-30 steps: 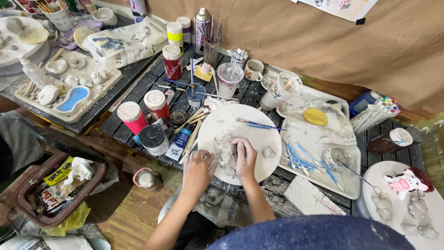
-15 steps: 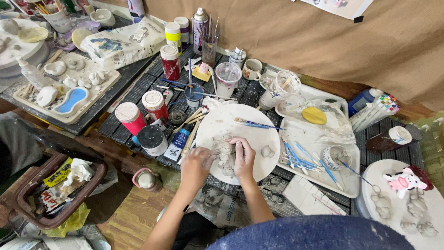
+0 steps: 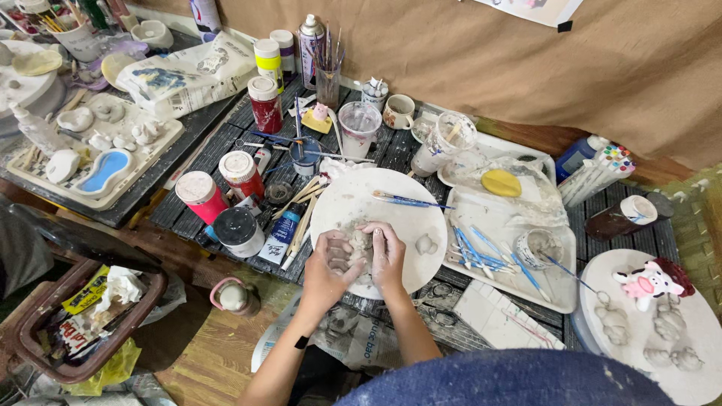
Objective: The person shapes a small piece of clay by hand on a rotating plate, repeatedly rolling and molding it into a rounded form. They occasionally use a brush to apply water to the clay and continue refining its shape with their fingers.
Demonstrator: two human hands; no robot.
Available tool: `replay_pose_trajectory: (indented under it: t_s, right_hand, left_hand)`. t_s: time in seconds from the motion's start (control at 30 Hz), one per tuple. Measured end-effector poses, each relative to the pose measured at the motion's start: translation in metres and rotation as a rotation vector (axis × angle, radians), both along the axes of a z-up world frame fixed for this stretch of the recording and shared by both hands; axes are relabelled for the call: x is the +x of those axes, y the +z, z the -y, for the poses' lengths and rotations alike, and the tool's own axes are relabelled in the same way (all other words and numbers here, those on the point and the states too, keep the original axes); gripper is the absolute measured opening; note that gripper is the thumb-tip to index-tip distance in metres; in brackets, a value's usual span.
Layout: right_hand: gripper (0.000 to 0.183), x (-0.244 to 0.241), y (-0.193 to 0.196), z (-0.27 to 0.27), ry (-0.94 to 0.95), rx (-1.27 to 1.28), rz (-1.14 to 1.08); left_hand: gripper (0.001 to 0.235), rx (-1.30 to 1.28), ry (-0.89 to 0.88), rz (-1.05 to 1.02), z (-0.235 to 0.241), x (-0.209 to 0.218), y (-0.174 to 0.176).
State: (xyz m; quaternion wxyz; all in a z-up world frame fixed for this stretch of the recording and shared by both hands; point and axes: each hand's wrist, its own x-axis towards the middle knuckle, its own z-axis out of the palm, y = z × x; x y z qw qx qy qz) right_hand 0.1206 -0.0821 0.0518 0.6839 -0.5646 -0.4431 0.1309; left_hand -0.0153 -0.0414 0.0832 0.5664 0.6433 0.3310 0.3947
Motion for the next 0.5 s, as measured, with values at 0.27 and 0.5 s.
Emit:
replay_pose_trajectory:
  t_s: [0.27, 0.5]
  right_hand:
    - [0.024, -0.001, 0.003, -0.001, 0.005, 0.027, 0.016]
    - [0.024, 0.001, 0.005, -0.001, -0.01, 0.014, 0.041]
  left_hand:
    - [0.033, 0.049, 0.046, -0.005, -0.001, 0.003, -0.018]
    - [0.042, 0.053, -0.102, -0.064, -0.02, -0.018, -0.024]
